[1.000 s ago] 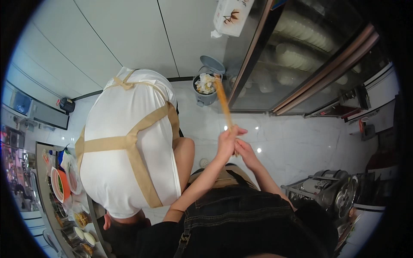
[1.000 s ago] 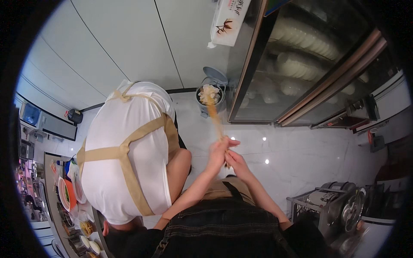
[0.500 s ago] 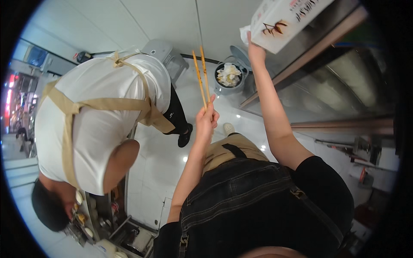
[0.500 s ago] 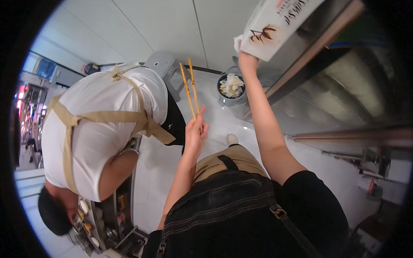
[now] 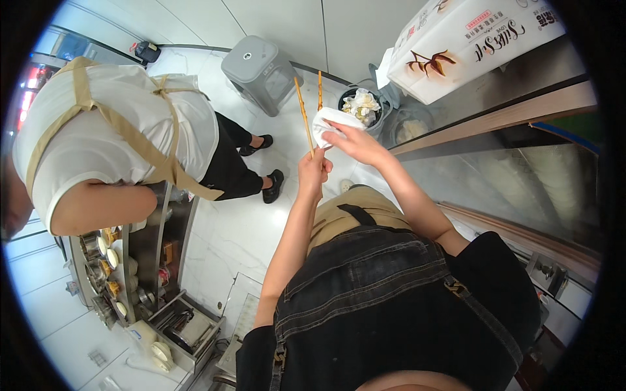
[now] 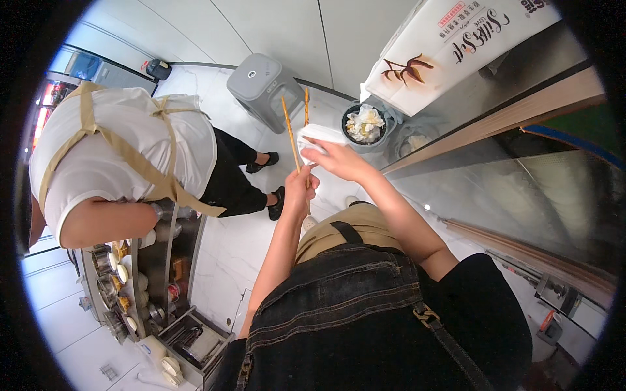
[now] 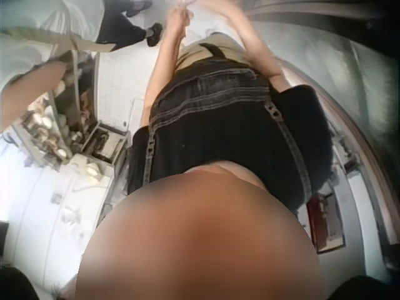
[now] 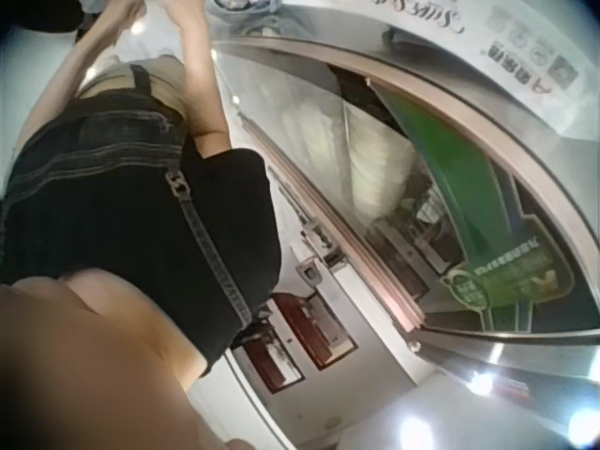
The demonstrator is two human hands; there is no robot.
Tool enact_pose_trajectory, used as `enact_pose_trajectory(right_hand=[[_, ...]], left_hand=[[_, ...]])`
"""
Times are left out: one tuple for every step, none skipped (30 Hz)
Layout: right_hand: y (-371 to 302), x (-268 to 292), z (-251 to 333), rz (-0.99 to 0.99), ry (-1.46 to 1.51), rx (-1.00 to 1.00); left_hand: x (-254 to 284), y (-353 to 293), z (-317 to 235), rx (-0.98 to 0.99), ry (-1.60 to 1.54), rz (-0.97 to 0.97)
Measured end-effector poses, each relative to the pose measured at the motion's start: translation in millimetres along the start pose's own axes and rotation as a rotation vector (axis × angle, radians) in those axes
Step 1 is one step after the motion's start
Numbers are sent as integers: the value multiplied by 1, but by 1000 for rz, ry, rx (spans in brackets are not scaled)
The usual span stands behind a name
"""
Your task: The person assembles noodle dishes in a commercial kitchen. They use chopsticks to add greens and shredded egg to bowls, mix the contents, and then place lids on the containers. A coworker assists by handling plastic bags and packaging.
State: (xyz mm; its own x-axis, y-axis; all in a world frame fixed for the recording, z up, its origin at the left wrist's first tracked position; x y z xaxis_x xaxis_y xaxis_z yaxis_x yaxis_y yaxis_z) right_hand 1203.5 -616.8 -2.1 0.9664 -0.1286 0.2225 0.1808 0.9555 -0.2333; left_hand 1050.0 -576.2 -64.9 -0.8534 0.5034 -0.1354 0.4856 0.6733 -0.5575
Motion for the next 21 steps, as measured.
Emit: enact_pose_trajectory(right_hand=[[1,5,-4,42,266,118],[8,11,-19,64,518,167],[18,16,-37,85,770,215],[21,19,-33,109,1023,262],[22,18,-32,-93,1141,213],[17,13,-31,-359,1018,116],[28,14,-44,-383,1017,91],[34,10,-49,-409,1017,65],[42,1,-52,-534,980,85],[38,-20,-40,-667,947,93],[47,-21,-48,-622,1018,63],[59,-15,-55,-668,990,99],[73,-7,-61,-710,965,130],[87,6,-65,-751,936,161],[101,29,-62,-773,1049,77],[112,55,-61,-797,1164,-9],[126,81,-79,-846,871,114],[134,98,-97,-873,573,228],[123,92,-92,-776,-117,198],[117,80,-94,-784,-167,380],[111,67,-95,-790,-224,559]], left_hand=[[-3,0,-5,-31,-1,20],[-9,0,-9,-58,-3,38],[-16,0,-13,-84,-5,56],[-22,-1,-19,-64,15,42],[-29,-1,-25,-44,35,29],[-34,0,-27,-24,55,16],[-42,4,-28,-48,110,26],[-48,5,-21,-70,144,19],[-55,7,-12,-93,179,11],[-48,-3,-2,-103,220,7],[-52,-4,1,-95,202,-20],[-49,-7,1,-65,184,25],[-46,-15,-7,-31,166,63],[-44,-22,-14,2,145,102],[-41,-32,-16,63,113,146],[-36,-44,-17,124,84,192],[-34,-51,-19,185,65,254],[-29,-51,-22,192,2,276],[-21,-52,-23,199,-73,276],[-17,-51,-24,204,-148,289],[-15,-45,-28,177,-178,307]])
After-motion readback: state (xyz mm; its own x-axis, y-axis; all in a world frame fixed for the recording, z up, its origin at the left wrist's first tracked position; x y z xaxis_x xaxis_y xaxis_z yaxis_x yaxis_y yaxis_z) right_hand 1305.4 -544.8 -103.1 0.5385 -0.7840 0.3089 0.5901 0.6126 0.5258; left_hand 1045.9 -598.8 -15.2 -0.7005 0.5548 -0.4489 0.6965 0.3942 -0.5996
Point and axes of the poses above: each hand's wrist, its own y-axis towards the middle knuckle, its own x-axis out of the back of the hand, z = x × y, the point moved 1 cm from there along y, towards the middle knuckle, and after that the axes turned 8 degrees about y, right-handed, at the moved point
